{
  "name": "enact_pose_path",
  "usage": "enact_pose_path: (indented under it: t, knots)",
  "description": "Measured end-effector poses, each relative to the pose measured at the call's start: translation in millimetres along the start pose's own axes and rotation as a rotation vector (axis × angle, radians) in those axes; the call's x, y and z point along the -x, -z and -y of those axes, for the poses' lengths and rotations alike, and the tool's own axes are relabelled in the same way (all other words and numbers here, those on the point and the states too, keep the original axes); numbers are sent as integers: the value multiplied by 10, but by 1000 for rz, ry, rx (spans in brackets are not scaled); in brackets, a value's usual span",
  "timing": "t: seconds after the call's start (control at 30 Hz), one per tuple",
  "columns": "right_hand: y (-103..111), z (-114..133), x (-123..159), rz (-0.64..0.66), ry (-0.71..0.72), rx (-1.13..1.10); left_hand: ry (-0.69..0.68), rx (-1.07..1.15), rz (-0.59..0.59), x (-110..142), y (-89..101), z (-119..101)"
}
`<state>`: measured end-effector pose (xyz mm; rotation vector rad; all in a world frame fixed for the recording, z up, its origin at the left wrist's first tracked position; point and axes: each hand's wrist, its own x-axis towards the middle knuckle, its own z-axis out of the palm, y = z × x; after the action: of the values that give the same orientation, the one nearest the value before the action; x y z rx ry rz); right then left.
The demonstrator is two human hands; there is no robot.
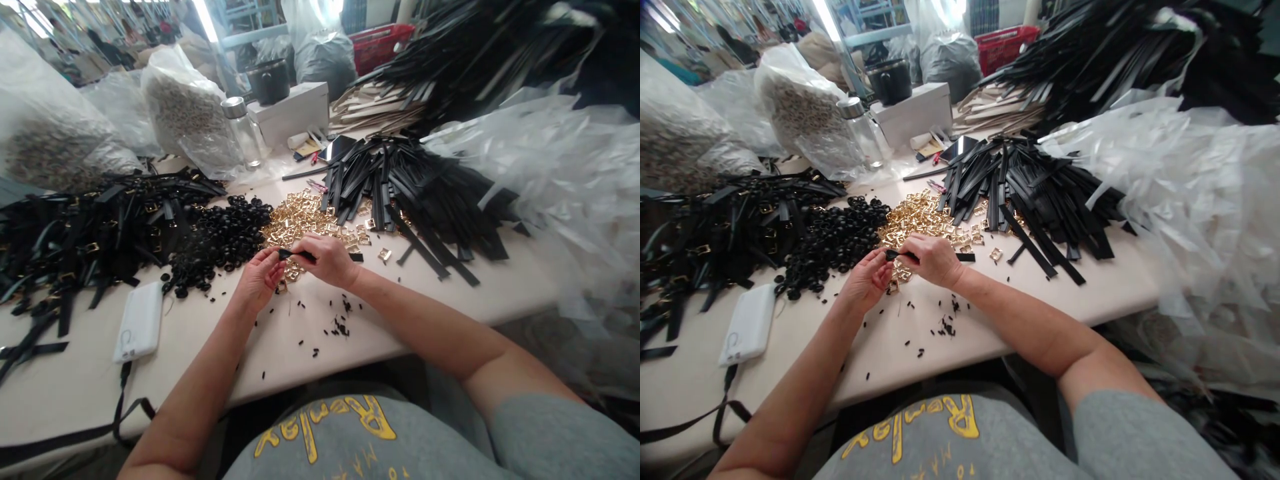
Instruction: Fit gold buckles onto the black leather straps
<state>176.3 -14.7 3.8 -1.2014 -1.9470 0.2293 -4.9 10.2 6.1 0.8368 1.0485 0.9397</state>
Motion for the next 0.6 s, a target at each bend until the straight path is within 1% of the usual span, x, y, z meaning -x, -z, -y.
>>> enact_pose_path:
  t: [0.1,0.2,0.37,0.47,0.6]
  knots:
    - [27,-23,-8,52,26,-28,-7,-21,18,24,32,-31]
    - [67,-61,-20,123,87,-101,-11,-69,56,56,80,-86]
    - [82,-98,-26,180,221,-183,51,-150,129,78,144,-130]
    - [40,-81,-13,140,230,-176,39,-160,124,77,124,-99]
    - [-48,-27,12,16,132,-148,-66,-118,60,67,49,-13]
